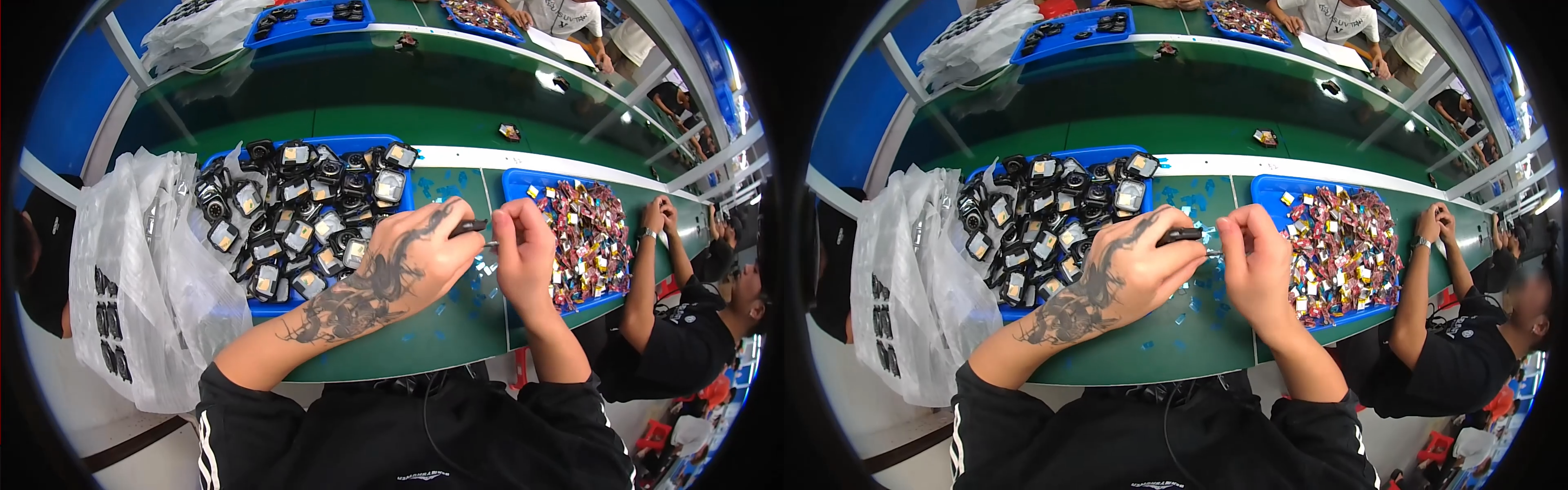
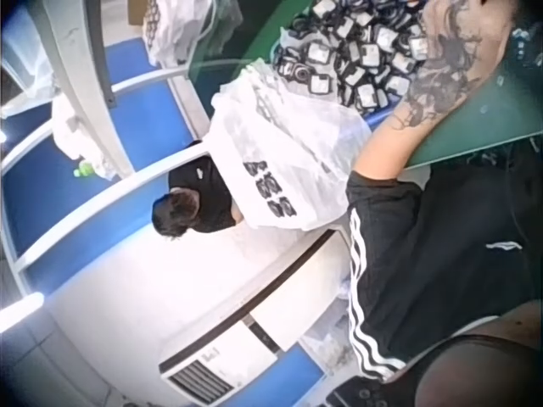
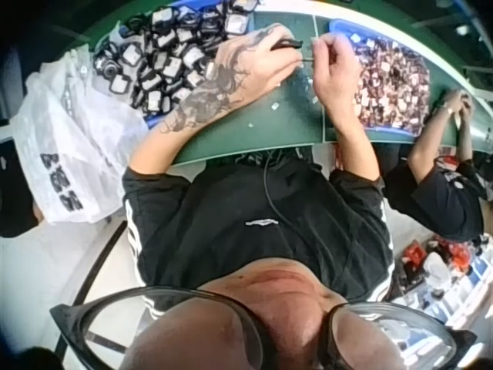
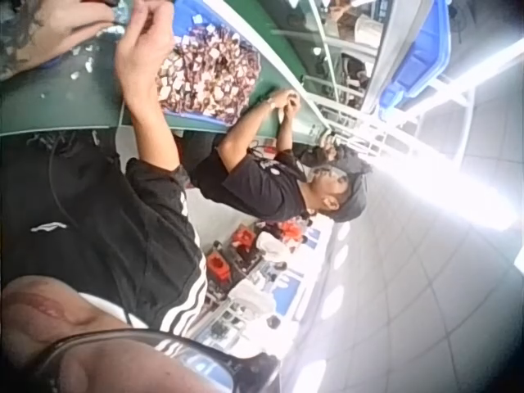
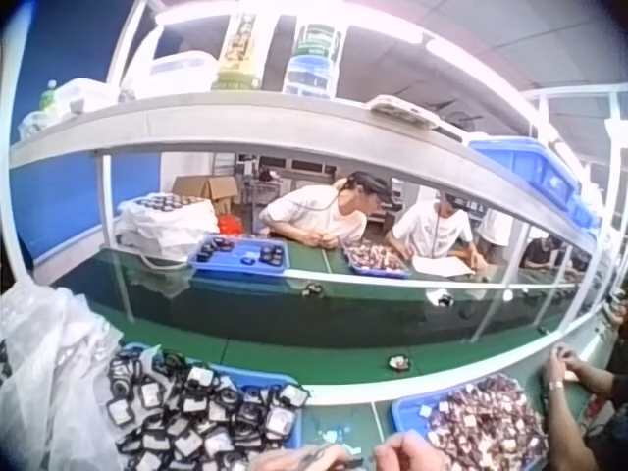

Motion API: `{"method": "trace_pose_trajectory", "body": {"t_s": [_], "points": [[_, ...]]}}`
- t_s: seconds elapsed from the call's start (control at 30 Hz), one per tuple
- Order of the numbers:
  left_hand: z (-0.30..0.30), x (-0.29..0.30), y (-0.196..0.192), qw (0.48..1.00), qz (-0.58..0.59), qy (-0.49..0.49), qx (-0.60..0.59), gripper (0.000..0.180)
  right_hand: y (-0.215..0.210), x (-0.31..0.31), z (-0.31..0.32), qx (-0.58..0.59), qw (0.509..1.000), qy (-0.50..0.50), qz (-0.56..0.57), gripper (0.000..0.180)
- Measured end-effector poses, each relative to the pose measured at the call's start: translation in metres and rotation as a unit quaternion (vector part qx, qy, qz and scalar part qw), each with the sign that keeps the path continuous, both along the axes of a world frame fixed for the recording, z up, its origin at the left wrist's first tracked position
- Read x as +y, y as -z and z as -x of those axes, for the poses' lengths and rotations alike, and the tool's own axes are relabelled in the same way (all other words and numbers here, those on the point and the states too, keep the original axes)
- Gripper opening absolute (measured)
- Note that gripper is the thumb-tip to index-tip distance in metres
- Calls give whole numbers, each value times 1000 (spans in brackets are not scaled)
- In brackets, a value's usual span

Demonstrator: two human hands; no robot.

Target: Assembling small electronic components by connecting batteries and wiring into a housing unit.

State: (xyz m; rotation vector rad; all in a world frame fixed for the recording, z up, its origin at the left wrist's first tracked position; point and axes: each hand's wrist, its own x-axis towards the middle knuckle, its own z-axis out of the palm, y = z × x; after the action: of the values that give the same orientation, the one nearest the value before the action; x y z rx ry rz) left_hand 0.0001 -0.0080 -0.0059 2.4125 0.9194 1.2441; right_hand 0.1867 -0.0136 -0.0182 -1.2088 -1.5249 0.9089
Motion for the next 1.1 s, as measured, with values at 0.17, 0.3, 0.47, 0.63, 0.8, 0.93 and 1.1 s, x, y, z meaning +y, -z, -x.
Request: {"method": "trace_pose_trajectory", "body": {"t_s": [0.17,0.3,0.47,0.63,0.8,0.93,1.1], "points": [[-4,-2,10,997,52,-38,-53,12,-2,3,1,-254,963,-7,-87,19],[-1,-2,0,952,280,-11,-124,9,-10,-10,-5,80,994,-27,69,18],[-6,0,13,931,308,66,-184,19,-7,-14,6,142,989,-30,-21,15],[-10,4,9,756,494,168,-394,49,-19,-21,-2,67,996,45,-48,12],[-10,1,16,831,416,129,-347,45,-39,-25,5,-68,994,-18,-81,15],[-13,5,19,791,423,112,-428,30,-40,-30,7,-124,986,-42,-99,17],[-14,-5,13,752,501,178,-390,32,-32,-22,11,-124,983,49,-124,16]]}}
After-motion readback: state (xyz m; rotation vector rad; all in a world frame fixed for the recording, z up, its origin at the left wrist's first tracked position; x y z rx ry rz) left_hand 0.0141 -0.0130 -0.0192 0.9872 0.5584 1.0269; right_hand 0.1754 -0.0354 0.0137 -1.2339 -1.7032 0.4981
